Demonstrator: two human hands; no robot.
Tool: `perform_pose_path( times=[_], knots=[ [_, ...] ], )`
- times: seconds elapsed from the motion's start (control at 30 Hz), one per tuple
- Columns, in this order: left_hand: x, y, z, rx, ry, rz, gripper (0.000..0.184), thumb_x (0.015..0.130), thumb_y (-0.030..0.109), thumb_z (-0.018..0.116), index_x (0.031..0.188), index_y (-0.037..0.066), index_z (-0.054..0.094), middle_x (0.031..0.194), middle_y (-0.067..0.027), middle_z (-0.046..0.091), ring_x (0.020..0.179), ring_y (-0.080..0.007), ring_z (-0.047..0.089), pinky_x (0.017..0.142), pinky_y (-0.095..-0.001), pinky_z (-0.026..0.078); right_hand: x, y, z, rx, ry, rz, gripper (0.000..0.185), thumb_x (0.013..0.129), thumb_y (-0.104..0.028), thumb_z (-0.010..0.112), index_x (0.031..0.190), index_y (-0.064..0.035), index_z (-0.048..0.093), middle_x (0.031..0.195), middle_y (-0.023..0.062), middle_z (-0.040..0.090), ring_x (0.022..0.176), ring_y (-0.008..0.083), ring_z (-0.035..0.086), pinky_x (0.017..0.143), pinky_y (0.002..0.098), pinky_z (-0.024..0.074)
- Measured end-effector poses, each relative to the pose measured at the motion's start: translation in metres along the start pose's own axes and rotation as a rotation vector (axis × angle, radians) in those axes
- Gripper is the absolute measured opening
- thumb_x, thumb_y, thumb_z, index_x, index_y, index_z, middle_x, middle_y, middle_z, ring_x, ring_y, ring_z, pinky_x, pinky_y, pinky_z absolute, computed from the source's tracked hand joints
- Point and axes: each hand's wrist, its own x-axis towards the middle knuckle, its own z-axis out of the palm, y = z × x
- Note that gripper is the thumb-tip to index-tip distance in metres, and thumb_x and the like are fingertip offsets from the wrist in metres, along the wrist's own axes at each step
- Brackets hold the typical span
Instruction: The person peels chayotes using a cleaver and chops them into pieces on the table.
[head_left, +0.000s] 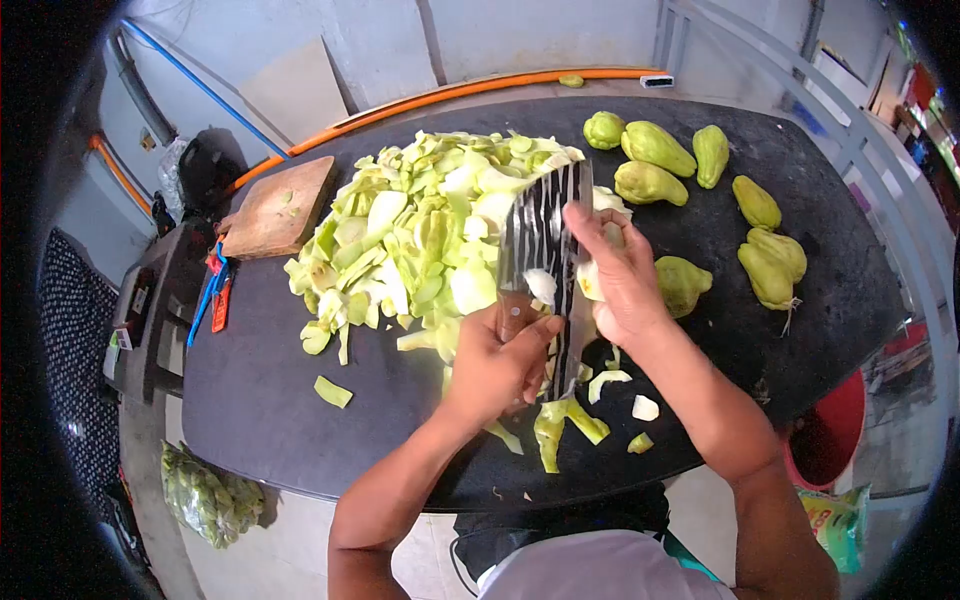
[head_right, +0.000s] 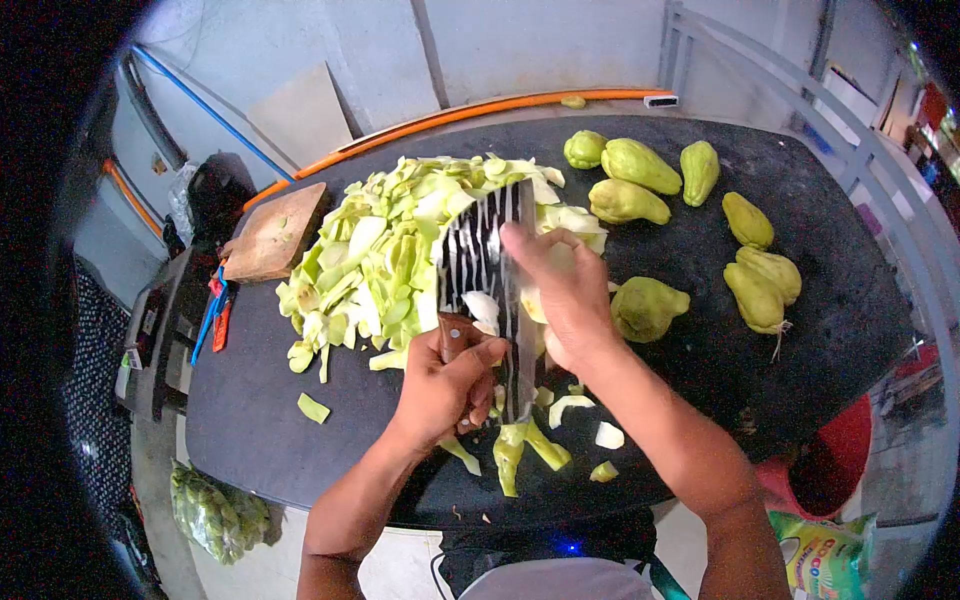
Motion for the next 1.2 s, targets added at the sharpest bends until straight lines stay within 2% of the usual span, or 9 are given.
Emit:
perform_pose_path(
  times=[0.13, 0.33, 0.57, 0.6, 0.83, 0.87, 1.07, 1.17, 1.2],
  knots=[
    [0.001, 0.004, -0.002, -0.051, 0.040, 0.030, 0.015, 0.096, 0.010, 0.063, 0.087, -0.002, 0.059, 0.048, -0.0029, 0.049, 0.035, -0.0115, 0.045, 0.035, -0.0278, 0.032, -0.008, -0.016, 0.013, 0.081, 0.044, 0.083, 0.040, 0.095, -0.054, 0.062, 0.092, -0.0147, 0.052, 0.086, -0.0022, 0.059, 0.078, 0.0100, 0.061, 0.070, 0.0279, 0.0529],
    [0.001, 0.006, -0.005, -0.063, 0.052, 0.045, 0.016, 0.095, 0.011, 0.064, 0.087, -0.001, 0.058, 0.049, -0.0027, 0.049, 0.035, -0.0120, 0.045, 0.035, -0.0281, 0.033, -0.009, -0.011, 0.007, 0.105, -0.128, 0.139, 0.051, 0.099, -0.057, 0.052, 0.112, -0.0087, 0.060, 0.094, -0.0001, 0.063, 0.083, 0.0074, 0.061, 0.073, 0.0247, 0.0508],
    [0.000, 0.003, -0.010, 0.054, -0.072, -0.028, 0.019, 0.095, 0.011, 0.065, 0.082, 0.002, 0.055, 0.049, -0.0014, 0.049, 0.035, -0.0114, 0.045, 0.036, -0.0274, 0.033, -0.008, -0.025, 0.009, 0.175, -0.125, 0.153, 0.056, 0.098, -0.058, 0.053, 0.115, -0.0064, 0.062, 0.097, 0.0003, 0.066, 0.083, 0.0075, 0.062, 0.073, 0.0252, 0.0508],
    [0.000, 0.003, -0.009, 0.057, -0.071, -0.039, 0.020, 0.095, 0.012, 0.064, 0.081, 0.002, 0.054, 0.049, -0.0014, 0.049, 0.035, -0.0113, 0.045, 0.036, -0.0273, 0.033, -0.003, -0.018, 0.001, 0.142, -0.171, 0.166, 0.058, 0.097, -0.060, 0.052, 0.121, -0.0081, 0.060, 0.106, 0.0028, 0.068, 0.092, 0.0110, 0.066, 0.082, 0.0307, 0.0547],
    [0.002, 0.001, -0.004, 0.016, -0.094, -0.041, 0.022, 0.095, 0.012, 0.064, 0.078, 0.004, 0.052, 0.049, -0.0010, 0.050, 0.035, -0.0106, 0.044, 0.036, -0.0264, 0.033, -0.019, -0.018, 0.014, 0.113, -0.198, 0.194, 0.044, 0.097, -0.045, 0.062, 0.121, -0.0079, 0.061, 0.110, -0.0004, 0.066, 0.095, 0.0078, 0.063, 0.085, 0.0282, 0.0526],
    [0.002, 0.001, -0.003, 0.033, -0.089, -0.067, 0.023, 0.095, 0.012, 0.064, 0.078, 0.004, 0.052, 0.049, -0.0009, 0.050, 0.035, -0.0105, 0.044, 0.036, -0.0264, 0.033, -0.018, -0.015, 0.014, 0.153, -0.206, 0.205, 0.043, 0.093, -0.042, 0.068, 0.117, -0.0071, 0.061, 0.104, 0.0003, 0.065, 0.092, 0.0069, 0.061, 0.077, 0.0257, 0.0504],
    [0.003, -0.002, 0.000, 0.094, -0.097, -0.063, 0.028, 0.096, 0.017, 0.064, 0.074, 0.004, 0.053, 0.049, -0.0015, 0.051, 0.036, -0.0098, 0.045, 0.037, -0.0262, 0.034, -0.018, -0.010, 0.015, 0.096, -0.111, 0.220, 0.043, 0.090, -0.042, 0.072, 0.118, -0.0101, 0.061, 0.103, -0.0017, 0.063, 0.090, 0.0085, 0.059, 0.081, 0.0277, 0.0488],
    [0.002, 0.003, 0.000, 0.152, -0.082, -0.035, 0.032, 0.096, 0.021, 0.066, 0.072, 0.005, 0.052, 0.049, -0.0015, 0.051, 0.036, -0.0095, 0.045, 0.037, -0.0264, 0.034, -0.016, -0.005, 0.013, 0.062, -0.098, 0.249, 0.044, 0.095, -0.039, 0.067, 0.127, -0.0109, 0.059, 0.118, -0.0017, 0.063, 0.107, 0.0089, 0.059, 0.095, 0.0304, 0.0474],
    [0.003, 0.005, -0.001, 0.154, -0.076, -0.035, 0.034, 0.096, 0.022, 0.066, 0.070, 0.005, 0.052, 0.049, -0.0014, 0.051, 0.036, -0.0093, 0.045, 0.037, -0.0264, 0.034, -0.018, -0.008, 0.015, 0.072, -0.114, 0.226, 0.049, 0.091, -0.047, 0.069, 0.121, -0.0081, 0.060, 0.109, 0.0001, 0.063, 0.098, 0.0099, 0.059, 0.085, 0.0286, 0.0483]
  ],
)
